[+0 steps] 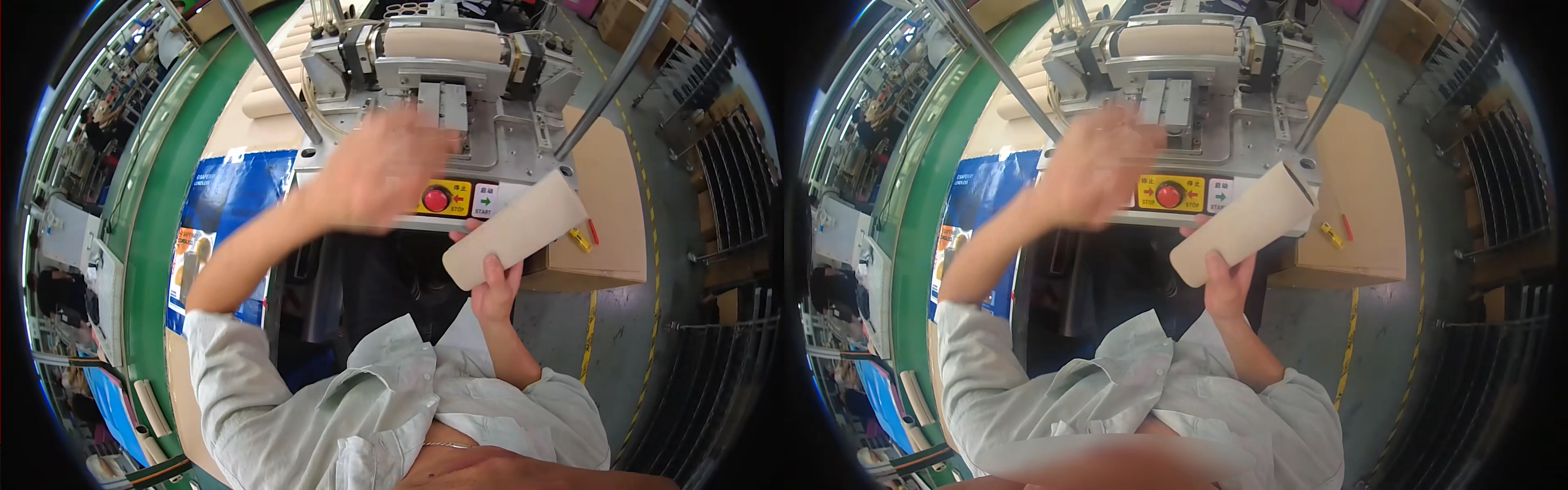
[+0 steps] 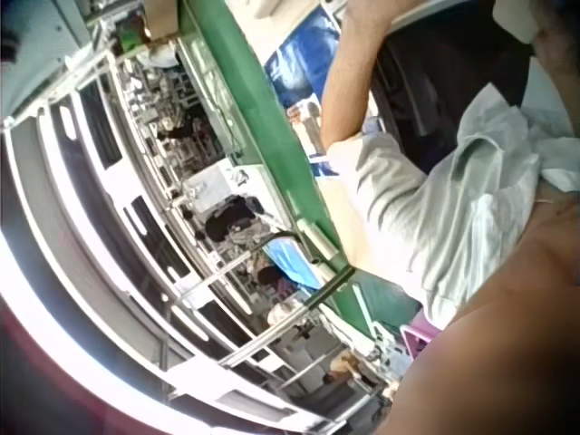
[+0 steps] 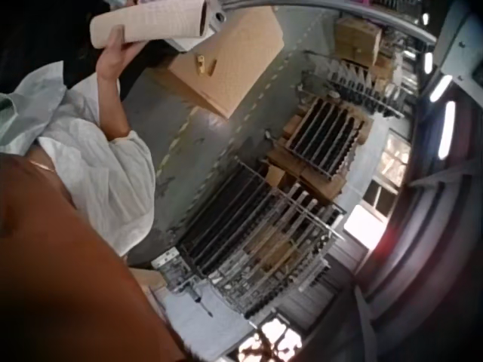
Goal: Apply labels to cylindrical cardboard containers using a specialized labeling machine.
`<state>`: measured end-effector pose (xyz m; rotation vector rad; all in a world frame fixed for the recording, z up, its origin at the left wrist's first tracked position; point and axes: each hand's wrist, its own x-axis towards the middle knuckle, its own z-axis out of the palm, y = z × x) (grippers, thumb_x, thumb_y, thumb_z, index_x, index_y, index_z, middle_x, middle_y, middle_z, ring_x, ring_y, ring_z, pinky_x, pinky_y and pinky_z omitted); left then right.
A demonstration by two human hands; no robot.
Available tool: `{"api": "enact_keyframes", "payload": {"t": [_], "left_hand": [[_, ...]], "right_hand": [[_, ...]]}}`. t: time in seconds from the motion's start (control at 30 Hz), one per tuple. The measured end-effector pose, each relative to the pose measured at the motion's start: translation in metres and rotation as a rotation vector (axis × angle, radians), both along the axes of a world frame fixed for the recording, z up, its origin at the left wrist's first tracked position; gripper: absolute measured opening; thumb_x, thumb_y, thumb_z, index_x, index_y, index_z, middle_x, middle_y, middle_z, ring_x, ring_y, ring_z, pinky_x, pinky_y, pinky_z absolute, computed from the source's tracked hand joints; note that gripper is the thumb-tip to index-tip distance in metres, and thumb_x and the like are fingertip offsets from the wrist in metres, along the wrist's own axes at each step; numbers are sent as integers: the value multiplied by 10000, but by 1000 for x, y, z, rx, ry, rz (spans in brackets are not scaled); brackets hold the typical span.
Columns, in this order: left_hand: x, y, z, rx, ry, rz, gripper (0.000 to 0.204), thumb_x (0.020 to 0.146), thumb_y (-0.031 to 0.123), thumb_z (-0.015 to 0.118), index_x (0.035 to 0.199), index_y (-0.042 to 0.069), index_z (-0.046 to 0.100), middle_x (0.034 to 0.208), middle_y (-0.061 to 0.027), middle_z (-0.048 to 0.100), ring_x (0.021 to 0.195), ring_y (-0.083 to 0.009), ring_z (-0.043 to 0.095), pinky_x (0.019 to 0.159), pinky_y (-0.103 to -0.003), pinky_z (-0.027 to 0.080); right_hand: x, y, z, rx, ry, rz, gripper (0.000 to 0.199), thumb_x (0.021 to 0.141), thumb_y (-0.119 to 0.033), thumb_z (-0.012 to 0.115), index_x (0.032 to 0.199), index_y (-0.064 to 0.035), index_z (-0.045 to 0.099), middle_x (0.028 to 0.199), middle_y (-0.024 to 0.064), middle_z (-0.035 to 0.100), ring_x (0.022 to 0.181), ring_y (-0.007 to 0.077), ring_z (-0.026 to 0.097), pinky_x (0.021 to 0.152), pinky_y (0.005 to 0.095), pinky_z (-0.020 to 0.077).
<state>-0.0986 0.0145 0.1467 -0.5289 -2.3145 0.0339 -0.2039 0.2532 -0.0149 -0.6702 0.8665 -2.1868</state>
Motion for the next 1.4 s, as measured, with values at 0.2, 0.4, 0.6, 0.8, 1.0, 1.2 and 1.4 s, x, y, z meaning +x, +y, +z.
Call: {"api": "enact_keyframes", "payload": {"t": [0.2,0.4,0.6,0.8,1.0,1.2,1.4], "left_hand": [[-133,-139,56,175,-377,481,578,988,438,726,1421,65,642,1306,-141,735,1130,-391,695,1012,-469,542],[-151,-155,44,137,-519,518,678,983,364,748,1557,88,514,1413,-144,660,1213,-362,654,1055,-458,521],[-50,-63,53,-44,80,458,738,825,214,840,1508,133,572,1378,-133,640,1168,-366,650,990,-434,547],[68,24,-47,129,-306,100,711,688,234,855,1329,52,607,1257,-129,655,1024,-292,674,927,-404,556],[107,23,-173,242,-902,-29,551,801,239,884,1246,68,608,1163,-160,732,1050,-350,716,961,-437,585],[100,4,-163,246,-824,37,510,781,257,850,1178,38,616,1142,-158,713,1047,-346,701,966,-440,560],[104,-2,-167,269,-861,55,533,772,244,862,1194,30,616,1139,-155,712,1065,-341,702,981,-444,556]], "right_hand": [[-30,23,6,-53,-6,-11,754,1025,-369,708,1628,-79,361,1425,204,633,1259,438,662,1109,526,514],[-63,34,-21,-78,-47,35,899,944,-567,795,1607,-97,413,1411,169,639,1269,404,653,1105,531,518],[-119,28,-2,-82,25,-148,850,905,-472,858,1549,-66,483,1378,151,654,1210,380,677,1054,542,554],[-147,-45,146,257,1262,-497,724,799,-90,856,1475,-35,604,1237,116,707,1103,275,661,986,368,527],[-154,-151,211,418,1924,-554,686,878,-286,792,1526,-164,601,1367,89,685,1209,322,653,1033,398,517],[-177,-231,221,607,2060,-279,652,989,-248,704,1606,-180,507,1465,97,649,1245,304,637,1059,403,490],[-202,-269,207,669,2061,-2,660,1037,-244,666,1657,-204,441,1542,94,616,1286,294,626,1087,410,475]]}}
